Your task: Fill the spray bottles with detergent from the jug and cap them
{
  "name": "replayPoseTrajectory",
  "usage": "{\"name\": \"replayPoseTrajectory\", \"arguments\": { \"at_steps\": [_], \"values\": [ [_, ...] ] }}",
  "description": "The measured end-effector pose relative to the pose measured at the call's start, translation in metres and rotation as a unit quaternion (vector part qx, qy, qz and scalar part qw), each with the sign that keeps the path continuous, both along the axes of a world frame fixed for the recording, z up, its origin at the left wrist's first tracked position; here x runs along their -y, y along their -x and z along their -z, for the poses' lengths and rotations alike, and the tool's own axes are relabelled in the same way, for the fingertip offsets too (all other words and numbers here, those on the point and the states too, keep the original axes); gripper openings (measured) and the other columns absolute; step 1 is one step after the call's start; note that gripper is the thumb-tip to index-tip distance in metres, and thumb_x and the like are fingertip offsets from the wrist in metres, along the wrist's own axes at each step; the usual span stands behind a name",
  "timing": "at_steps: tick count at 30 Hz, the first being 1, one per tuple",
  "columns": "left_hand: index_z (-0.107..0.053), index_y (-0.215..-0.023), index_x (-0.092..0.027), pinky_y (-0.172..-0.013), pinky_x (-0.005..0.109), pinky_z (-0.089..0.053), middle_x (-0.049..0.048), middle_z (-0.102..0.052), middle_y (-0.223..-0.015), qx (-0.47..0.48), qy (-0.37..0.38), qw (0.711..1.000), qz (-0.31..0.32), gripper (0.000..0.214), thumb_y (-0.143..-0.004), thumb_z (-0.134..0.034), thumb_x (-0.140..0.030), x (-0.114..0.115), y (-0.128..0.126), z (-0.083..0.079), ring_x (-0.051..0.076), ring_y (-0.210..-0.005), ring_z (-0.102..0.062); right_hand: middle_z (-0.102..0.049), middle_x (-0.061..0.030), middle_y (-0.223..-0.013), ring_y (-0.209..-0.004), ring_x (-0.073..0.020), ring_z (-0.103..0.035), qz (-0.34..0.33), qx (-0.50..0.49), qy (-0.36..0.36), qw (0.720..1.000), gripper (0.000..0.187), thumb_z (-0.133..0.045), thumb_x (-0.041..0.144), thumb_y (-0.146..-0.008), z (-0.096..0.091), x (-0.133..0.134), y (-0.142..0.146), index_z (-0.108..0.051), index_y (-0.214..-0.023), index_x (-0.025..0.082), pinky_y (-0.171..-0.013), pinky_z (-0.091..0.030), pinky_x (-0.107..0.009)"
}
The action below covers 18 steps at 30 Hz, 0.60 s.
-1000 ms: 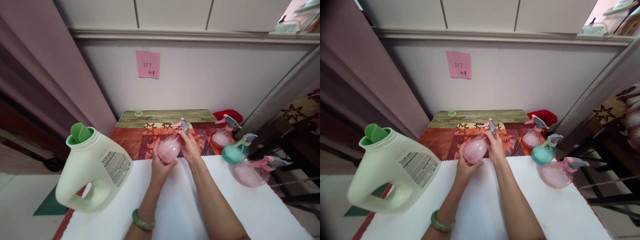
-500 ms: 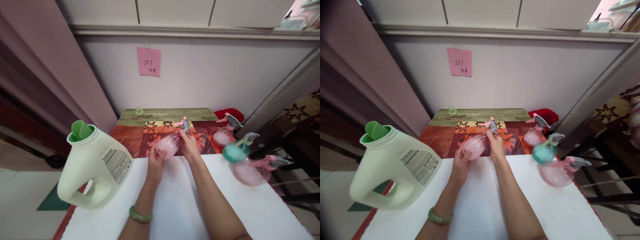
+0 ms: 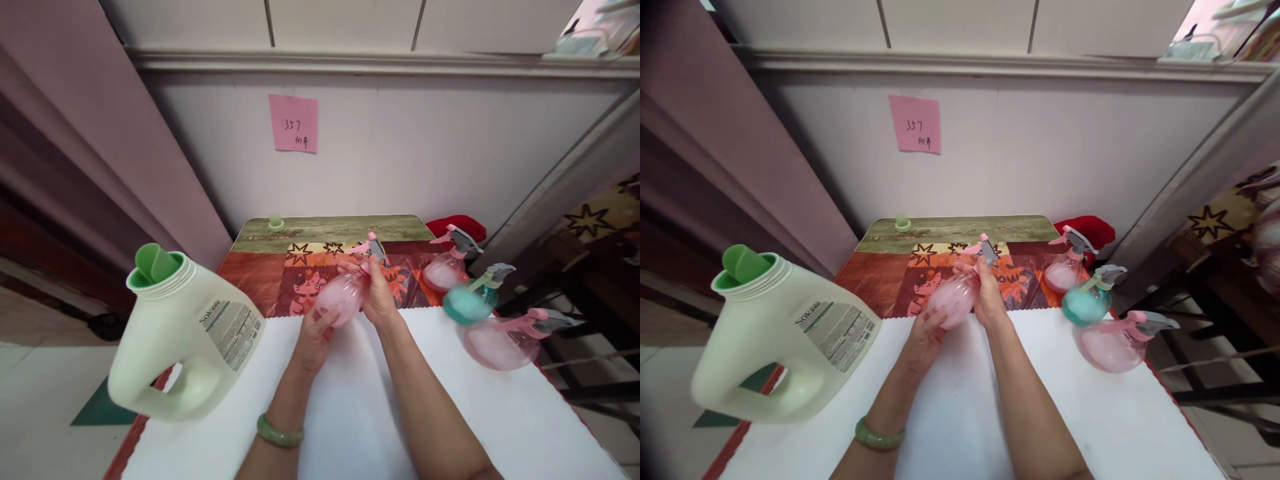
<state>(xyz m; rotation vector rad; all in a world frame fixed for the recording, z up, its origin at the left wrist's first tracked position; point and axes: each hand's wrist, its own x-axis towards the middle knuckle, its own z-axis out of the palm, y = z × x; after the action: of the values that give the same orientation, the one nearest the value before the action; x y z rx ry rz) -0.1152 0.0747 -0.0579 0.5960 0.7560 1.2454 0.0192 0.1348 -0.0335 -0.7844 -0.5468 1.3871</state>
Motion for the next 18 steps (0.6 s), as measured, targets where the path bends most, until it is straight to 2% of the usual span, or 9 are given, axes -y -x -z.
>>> {"name": "replayPoseTrajectory", "arguments": {
  "at_steps": [3,6,9,14,16,18],
  "values": [
    [-0.073,-0.119,-0.017,-0.105,0.041,-0.054,0.0121,-0.074,-0.126,0.018,0.023,1.000,0.000,0.054,-0.069,-0.088,-0.030,-0.001,0.003,-0.001,0.033,-0.126,-0.064,-0.081,-0.0054,-0.104,-0.115,-0.0291,-0.072,-0.059,-0.007,-0.053,0.997,0.056,-0.075,0.075,-0.070,-0.009,0.003,-0.002,-0.072,-0.100,0.028,-0.097,-0.056,-0.046],
    [-0.071,-0.124,-0.018,-0.104,0.043,-0.056,0.0119,-0.072,-0.130,0.034,0.034,0.999,0.000,0.057,-0.071,-0.087,-0.032,-0.001,0.006,-0.002,0.034,-0.128,-0.063,-0.080,-0.0068,-0.108,-0.119,-0.0296,-0.069,-0.073,0.011,-0.078,0.994,0.047,-0.079,0.065,-0.071,-0.010,0.004,-0.003,-0.075,-0.096,0.025,-0.103,-0.053,-0.046],
    [-0.067,-0.129,-0.019,-0.101,0.046,-0.058,0.0121,-0.071,-0.132,0.039,0.038,0.999,0.008,0.061,-0.073,-0.085,-0.034,-0.001,0.007,-0.003,0.034,-0.127,-0.063,-0.081,-0.0070,-0.103,-0.112,-0.0283,-0.072,-0.040,0.019,-0.077,0.996,0.041,-0.083,0.057,-0.072,-0.004,0.002,-0.001,-0.077,-0.094,0.022,-0.100,-0.054,-0.044],
    [-0.065,-0.128,-0.017,-0.085,0.043,-0.065,0.0131,-0.074,-0.123,0.040,0.056,0.997,0.022,0.061,-0.073,-0.086,-0.034,-0.002,0.007,-0.002,0.031,-0.107,-0.072,-0.081,-0.0044,-0.085,-0.085,-0.0222,-0.074,0.056,0.027,-0.008,0.998,0.041,-0.091,0.052,-0.064,0.007,-0.001,0.006,-0.074,-0.086,0.021,-0.084,-0.056,-0.036],
    [-0.065,-0.125,-0.016,-0.079,0.041,-0.066,0.0133,-0.075,-0.119,0.054,0.068,0.996,0.011,0.055,-0.076,-0.083,-0.035,-0.002,0.007,-0.001,0.028,-0.098,-0.074,-0.081,-0.0039,-0.083,-0.079,-0.0204,-0.073,0.063,0.028,0.003,0.998,0.043,-0.093,0.051,-0.061,0.007,-0.001,0.007,-0.073,-0.083,0.020,-0.080,-0.056,-0.033],
    [-0.065,-0.124,-0.013,-0.072,0.038,-0.066,0.0139,-0.077,-0.110,0.062,0.082,0.995,0.018,0.050,-0.082,-0.077,-0.039,-0.002,0.008,0.000,0.025,-0.086,-0.076,-0.081,-0.0044,-0.084,-0.080,-0.0214,-0.074,0.039,0.029,-0.001,0.999,0.045,-0.091,0.055,-0.062,0.005,0.000,0.008,-0.073,-0.084,0.020,-0.079,-0.056,-0.034]
  ]
}}
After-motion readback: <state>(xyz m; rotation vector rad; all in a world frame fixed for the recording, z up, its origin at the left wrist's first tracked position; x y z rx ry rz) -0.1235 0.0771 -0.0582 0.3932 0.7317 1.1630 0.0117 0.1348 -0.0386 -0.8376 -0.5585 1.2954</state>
